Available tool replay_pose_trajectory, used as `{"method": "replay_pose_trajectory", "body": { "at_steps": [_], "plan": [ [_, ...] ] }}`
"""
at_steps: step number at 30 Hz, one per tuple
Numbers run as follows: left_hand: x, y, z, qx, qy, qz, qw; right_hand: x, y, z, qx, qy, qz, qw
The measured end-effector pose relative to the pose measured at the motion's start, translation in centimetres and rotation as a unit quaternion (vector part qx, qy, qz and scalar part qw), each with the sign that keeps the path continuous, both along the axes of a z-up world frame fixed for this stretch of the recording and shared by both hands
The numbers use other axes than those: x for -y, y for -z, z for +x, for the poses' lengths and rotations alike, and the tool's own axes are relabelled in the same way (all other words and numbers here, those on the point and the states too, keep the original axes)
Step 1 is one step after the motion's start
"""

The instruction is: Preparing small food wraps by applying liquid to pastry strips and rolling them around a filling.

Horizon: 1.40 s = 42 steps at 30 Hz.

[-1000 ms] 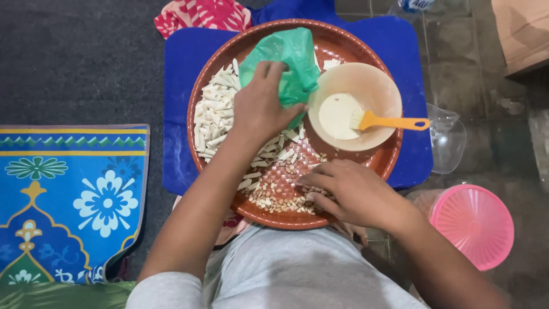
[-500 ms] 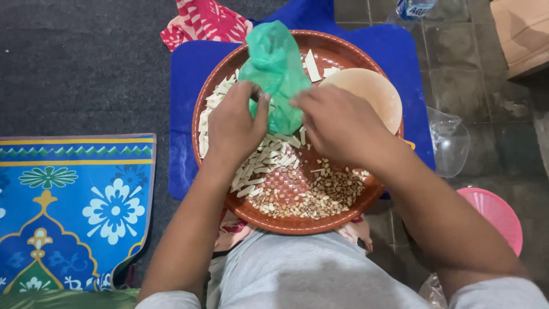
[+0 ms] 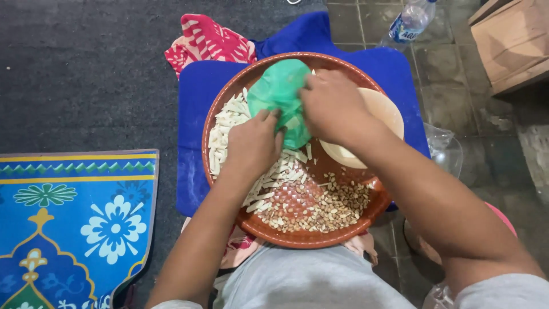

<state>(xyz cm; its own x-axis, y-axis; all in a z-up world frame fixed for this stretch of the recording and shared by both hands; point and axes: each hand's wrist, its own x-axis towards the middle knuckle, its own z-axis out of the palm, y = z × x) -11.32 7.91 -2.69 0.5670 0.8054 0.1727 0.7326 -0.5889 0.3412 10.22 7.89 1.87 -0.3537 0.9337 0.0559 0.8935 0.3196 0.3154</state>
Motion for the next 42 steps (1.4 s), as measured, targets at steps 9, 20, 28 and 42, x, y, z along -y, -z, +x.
{"method": "replay_pose_trajectory", "body": {
  "at_steps": [9,20,28,42],
  "plan": [
    [1.4,-2.7,-0.9,-0.106,-0.024,-0.029,0.994,-3.3,0.7,-3.9,-0.052,0.037,-0.188,0.980],
    [2.1,-3.3,-1.6,0.003,-0.034,0.108,0.994,-7.2,8.8,-1.2,0.058,0.051,-0.127,0.989],
    [2.3,-3.1,-1.5,0.038,-0.023,0.150,0.988,-7.2,9.1,-1.2,0.088,0.049,-0.142,0.985],
    [2.9,-3.0,-1.9,0.121,-0.027,0.280,0.952,-7.9,7.8,-1.8,0.048,0.076,-0.160,0.983]
  ]
}}
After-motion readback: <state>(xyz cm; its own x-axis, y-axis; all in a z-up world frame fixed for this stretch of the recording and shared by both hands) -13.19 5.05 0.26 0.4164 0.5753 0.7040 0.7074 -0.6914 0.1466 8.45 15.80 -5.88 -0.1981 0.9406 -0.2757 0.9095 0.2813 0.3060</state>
